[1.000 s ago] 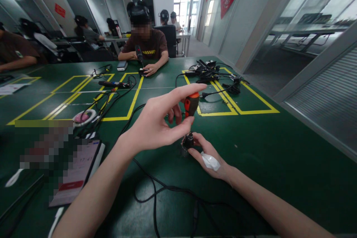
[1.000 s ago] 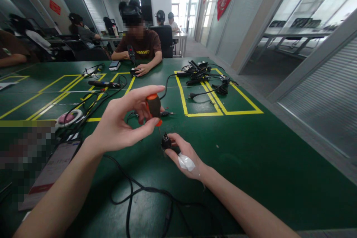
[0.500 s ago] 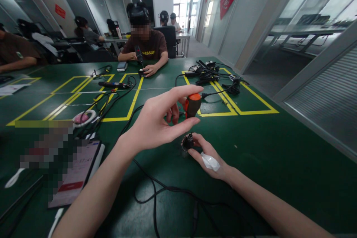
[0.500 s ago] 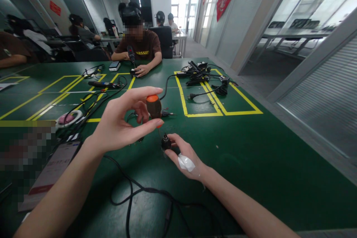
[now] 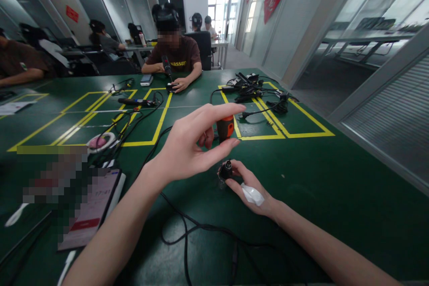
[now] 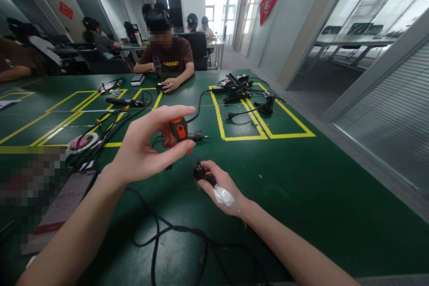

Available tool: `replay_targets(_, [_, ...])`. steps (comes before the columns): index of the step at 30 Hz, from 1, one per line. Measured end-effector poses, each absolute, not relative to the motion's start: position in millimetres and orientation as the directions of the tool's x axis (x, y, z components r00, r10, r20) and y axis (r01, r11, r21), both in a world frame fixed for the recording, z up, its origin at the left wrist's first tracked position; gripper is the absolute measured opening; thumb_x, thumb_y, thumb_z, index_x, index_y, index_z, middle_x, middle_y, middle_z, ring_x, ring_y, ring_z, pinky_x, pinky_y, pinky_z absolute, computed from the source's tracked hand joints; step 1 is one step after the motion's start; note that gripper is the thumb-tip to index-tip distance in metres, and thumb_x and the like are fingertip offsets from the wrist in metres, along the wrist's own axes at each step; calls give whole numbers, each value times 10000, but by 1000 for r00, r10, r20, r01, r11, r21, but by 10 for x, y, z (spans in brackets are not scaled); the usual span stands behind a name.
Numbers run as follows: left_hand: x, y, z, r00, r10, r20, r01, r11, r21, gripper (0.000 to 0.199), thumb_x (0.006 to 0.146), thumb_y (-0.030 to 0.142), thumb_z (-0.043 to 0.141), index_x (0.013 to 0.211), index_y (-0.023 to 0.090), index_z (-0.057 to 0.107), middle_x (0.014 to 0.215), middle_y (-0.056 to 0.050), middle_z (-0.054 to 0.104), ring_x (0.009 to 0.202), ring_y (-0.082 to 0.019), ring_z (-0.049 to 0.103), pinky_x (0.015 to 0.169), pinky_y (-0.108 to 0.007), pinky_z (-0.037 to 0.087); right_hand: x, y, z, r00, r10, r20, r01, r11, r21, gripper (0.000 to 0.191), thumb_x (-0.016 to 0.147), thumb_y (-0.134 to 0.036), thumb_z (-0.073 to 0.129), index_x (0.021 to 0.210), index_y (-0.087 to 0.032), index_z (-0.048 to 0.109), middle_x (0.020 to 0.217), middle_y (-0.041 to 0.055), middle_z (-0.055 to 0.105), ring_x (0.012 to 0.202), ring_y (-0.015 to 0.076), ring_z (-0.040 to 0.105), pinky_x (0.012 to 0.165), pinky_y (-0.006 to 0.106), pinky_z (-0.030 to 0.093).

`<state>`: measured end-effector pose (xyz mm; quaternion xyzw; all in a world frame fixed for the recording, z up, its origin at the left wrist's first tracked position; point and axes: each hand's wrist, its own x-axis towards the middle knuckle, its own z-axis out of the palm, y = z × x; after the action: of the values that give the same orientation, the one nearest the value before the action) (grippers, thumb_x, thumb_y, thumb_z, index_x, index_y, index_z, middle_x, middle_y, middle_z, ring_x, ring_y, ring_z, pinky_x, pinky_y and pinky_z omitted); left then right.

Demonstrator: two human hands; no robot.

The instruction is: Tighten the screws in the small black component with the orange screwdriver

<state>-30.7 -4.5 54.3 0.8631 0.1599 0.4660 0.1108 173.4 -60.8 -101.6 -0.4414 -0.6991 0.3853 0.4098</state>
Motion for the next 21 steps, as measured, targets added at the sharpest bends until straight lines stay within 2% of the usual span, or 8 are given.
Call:
replay_targets(5, [-317, -72, 582, 551, 375, 746, 166, -925, 343, 480, 906, 164, 654, 1378, 211, 585, 1075, -40, 714, 722, -78, 604, 576, -174, 515, 1738, -606, -1024, -277, 935, 224, 303, 306, -903, 323, 954, -285, 615, 1266, -228, 556, 1213, 97, 730, 1046, 254, 735, 966, 434, 605])
replay_targets(7, [-321, -67, 582, 547, 372, 750, 156, -926, 345, 486, 908, 136, 631, 1385, 217, 589, 1059, -32, 718, 700, -70, 598, 577, -170, 517, 1737, -606, -1034, -274, 936, 220, 308, 302, -902, 319, 950, -278, 619, 1260, -226, 560, 1212, 96, 732, 1041, 251, 736, 962, 431, 607])
replay_targets(10, [-321, -42, 560, 526, 373, 765, 154, -926, 345, 477, 912, 180, 691, 1377, 245, 604, 1075, -19, 724, 616, -42, 551, 570, -171, 518, 1733, -606, -1045, -263, 939, 219, 316, 299, -900, 315, 944, -270, 619, 1251, -223, 562, 1206, 98, 733, 1032, 252, 737, 953, 438, 610])
replay_targets(13, [-314, -31, 541, 526, 367, 767, 160, -929, 335, 472, 915, 224, 720, 1373, 256, 611, 1089, -27, 729, 633, -54, 567, 580, -186, 527, 1731, -607, -1043, -262, 940, 220, 319, 299, -899, 319, 947, -281, 619, 1256, -224, 559, 1202, 101, 732, 1035, 257, 734, 955, 444, 607])
replay_targets(18, [-303, -67, 558, 550, 364, 752, 133, -927, 352, 492, 925, 142, 617, 1407, 239, 586, 1115, -44, 738, 680, -74, 613, 616, -205, 569, 1728, -610, -1028, -269, 935, 233, 308, 312, -899, 314, 955, -300, 606, 1255, -224, 558, 1184, 107, 735, 1030, 271, 731, 957, 461, 603])
replay_targets(21, [-304, -70, 570, 536, 378, 755, 144, -922, 360, 460, 928, 123, 607, 1377, 224, 608, 1086, -33, 741, 652, -57, 594, 599, -188, 553, 1729, -611, -1022, -267, 938, 222, 314, 303, -900, 324, 950, -297, 602, 1262, -221, 556, 1204, 113, 727, 1043, 277, 732, 958, 466, 604])
